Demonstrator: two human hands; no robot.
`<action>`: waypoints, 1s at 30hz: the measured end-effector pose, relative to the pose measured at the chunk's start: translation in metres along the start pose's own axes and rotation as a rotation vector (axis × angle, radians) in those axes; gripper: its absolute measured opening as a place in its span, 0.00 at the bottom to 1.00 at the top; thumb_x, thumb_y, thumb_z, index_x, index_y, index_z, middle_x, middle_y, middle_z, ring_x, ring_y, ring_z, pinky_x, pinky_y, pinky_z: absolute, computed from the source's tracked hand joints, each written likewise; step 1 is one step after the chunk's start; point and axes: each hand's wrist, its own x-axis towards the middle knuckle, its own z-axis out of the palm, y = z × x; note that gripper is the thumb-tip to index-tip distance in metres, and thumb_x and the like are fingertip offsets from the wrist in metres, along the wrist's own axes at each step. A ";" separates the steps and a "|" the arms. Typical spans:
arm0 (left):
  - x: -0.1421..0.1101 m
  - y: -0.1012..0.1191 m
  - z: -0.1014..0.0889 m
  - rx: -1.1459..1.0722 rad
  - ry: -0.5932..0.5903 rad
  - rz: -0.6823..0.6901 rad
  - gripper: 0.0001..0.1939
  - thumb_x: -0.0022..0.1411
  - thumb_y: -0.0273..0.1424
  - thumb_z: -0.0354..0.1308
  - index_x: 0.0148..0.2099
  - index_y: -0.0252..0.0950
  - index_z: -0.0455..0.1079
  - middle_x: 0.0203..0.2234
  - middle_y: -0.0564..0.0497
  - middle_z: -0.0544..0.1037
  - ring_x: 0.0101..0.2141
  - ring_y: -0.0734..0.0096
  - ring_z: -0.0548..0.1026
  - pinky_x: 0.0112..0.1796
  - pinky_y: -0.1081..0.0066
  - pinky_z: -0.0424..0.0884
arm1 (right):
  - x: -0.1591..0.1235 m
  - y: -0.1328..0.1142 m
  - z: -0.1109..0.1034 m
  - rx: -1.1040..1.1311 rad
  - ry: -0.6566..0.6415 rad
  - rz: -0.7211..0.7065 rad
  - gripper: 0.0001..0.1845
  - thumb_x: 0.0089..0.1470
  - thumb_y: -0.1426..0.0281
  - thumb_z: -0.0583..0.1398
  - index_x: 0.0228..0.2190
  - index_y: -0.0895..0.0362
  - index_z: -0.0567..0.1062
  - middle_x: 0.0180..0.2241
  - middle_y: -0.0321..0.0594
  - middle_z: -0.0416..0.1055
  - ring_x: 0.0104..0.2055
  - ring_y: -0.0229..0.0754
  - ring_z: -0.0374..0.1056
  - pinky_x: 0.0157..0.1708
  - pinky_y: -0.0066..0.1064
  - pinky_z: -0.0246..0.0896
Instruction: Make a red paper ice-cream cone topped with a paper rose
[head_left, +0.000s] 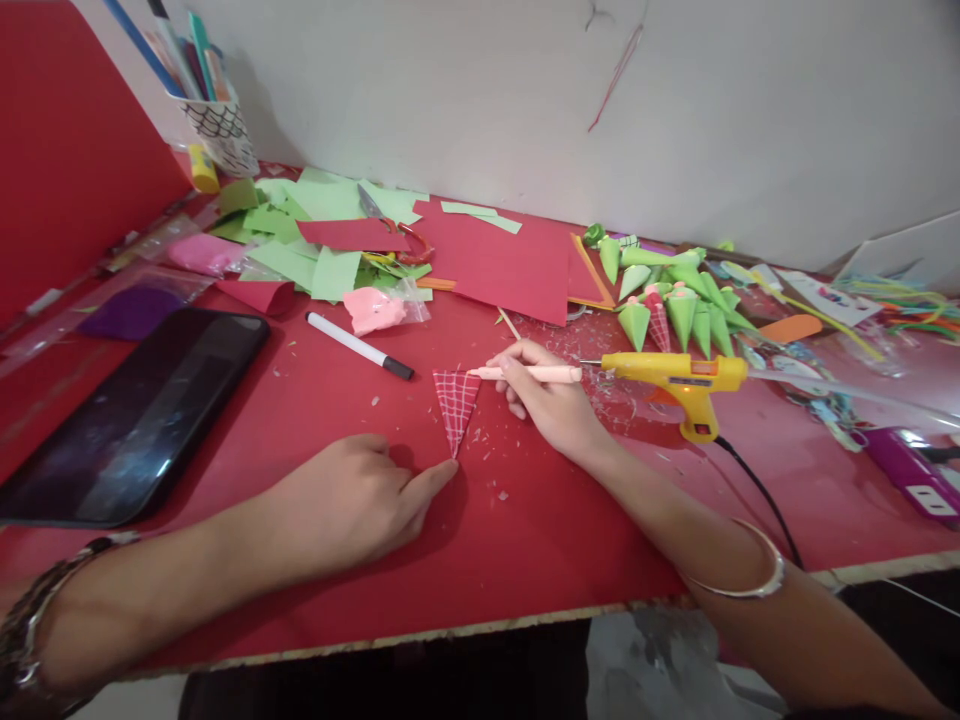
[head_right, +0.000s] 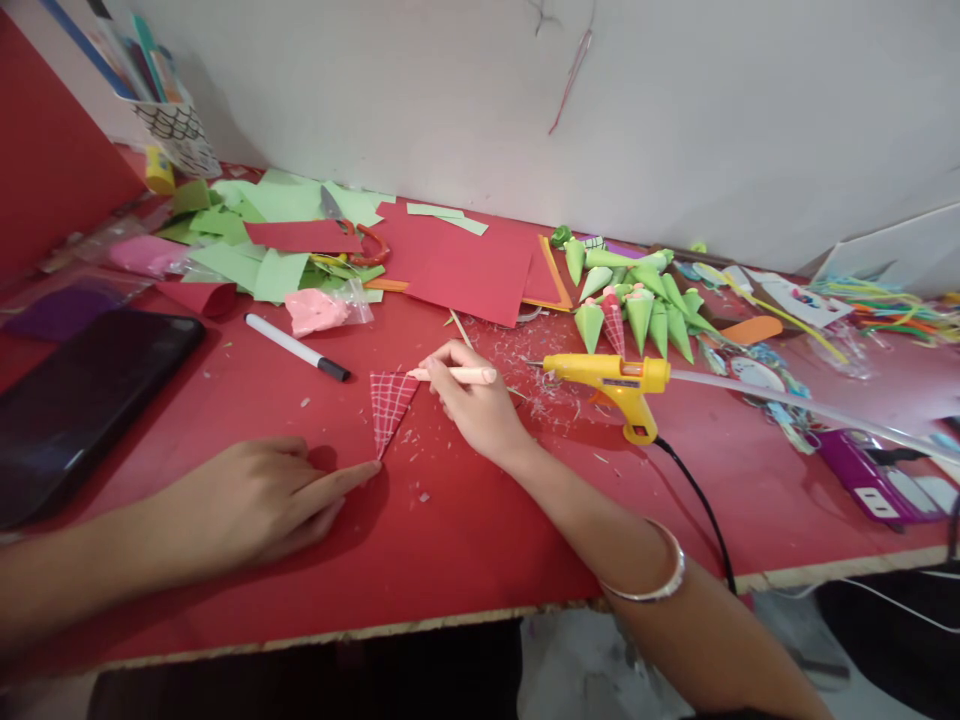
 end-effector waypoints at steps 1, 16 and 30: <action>0.000 0.000 0.000 0.000 0.004 -0.001 0.14 0.57 0.23 0.42 0.43 0.30 0.66 0.10 0.55 0.66 0.12 0.72 0.62 0.18 0.70 0.58 | 0.000 -0.001 0.000 0.002 -0.001 -0.001 0.11 0.54 0.63 0.51 0.28 0.57 0.66 0.21 0.30 0.60 0.16 0.27 0.54 0.14 0.22 0.47; 0.006 -0.007 -0.004 0.073 0.130 -0.067 0.11 0.59 0.29 0.44 0.32 0.36 0.67 0.11 0.57 0.68 0.14 0.76 0.64 0.21 0.74 0.60 | -0.002 0.004 -0.001 -0.189 0.032 -0.290 0.08 0.55 0.71 0.50 0.38 0.54 0.63 0.39 0.41 0.67 0.43 0.40 0.64 0.43 0.35 0.58; 0.079 -0.014 -0.018 0.037 -0.348 -0.685 0.26 0.51 0.45 0.52 0.46 0.30 0.58 0.33 0.40 0.74 0.28 0.56 0.75 0.21 0.70 0.63 | -0.004 0.001 -0.002 -0.241 -0.069 -0.330 0.07 0.54 0.71 0.49 0.37 0.54 0.63 0.36 0.39 0.67 0.39 0.40 0.64 0.39 0.32 0.56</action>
